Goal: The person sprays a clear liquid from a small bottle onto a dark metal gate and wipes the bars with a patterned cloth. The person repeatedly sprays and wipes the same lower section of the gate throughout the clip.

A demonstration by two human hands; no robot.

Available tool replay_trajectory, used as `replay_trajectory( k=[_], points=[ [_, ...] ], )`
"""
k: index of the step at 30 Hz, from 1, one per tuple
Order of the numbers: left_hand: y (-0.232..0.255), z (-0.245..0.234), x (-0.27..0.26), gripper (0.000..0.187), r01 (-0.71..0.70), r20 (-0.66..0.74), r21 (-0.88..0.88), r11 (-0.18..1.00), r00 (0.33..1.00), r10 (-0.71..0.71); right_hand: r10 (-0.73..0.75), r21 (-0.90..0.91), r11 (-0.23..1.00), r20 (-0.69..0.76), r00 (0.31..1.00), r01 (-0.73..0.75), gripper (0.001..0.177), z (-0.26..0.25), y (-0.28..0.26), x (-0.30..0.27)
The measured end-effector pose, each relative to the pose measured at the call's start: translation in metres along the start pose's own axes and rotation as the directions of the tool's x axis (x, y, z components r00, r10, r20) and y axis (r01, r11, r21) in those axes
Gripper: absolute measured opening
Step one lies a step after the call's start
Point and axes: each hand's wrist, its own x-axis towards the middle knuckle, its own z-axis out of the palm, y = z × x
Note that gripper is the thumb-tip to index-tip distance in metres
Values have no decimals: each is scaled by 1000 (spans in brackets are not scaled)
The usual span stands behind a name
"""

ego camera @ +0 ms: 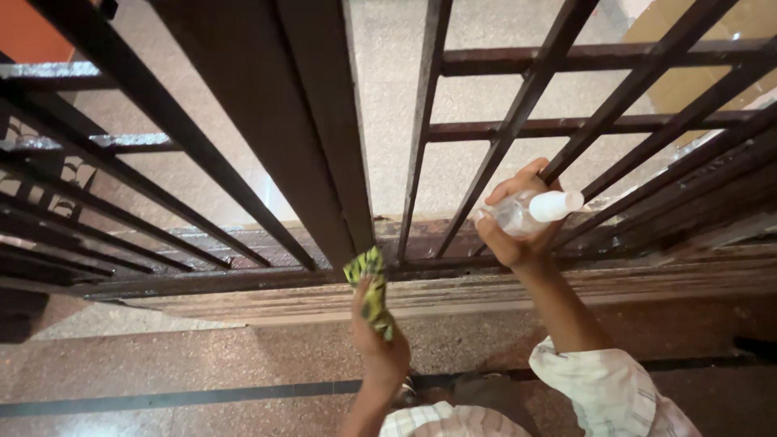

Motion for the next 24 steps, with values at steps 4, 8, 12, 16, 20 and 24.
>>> replay_trajectory(
  k=[4,8,12,16,20,24],
  points=[
    [-20,12,37,63,-379,317,358,854,909,270,-68,-26,997,6,998,69,21,-1,0,0],
    [-27,25,37,62,-384,329,511,769,914,237,6,-34,999,38,999,-5,18,-5,-4,2],
    [-30,28,17,63,-265,250,610,747,959,136,83,-71,994,-20,996,-84,20,-4,-5,-1],
    [-43,31,18,59,-171,257,647,743,966,-1,-67,-40,997,-5,998,66,20,1,-3,4],
    [-43,32,23,72,-192,407,747,637,889,-209,-67,-27,997,-4,998,67,22,2,-6,9],
    [-35,31,20,73,-16,425,682,731,823,-378,-9,-139,990,43,999,15,18,-3,-12,4]
  ],
)
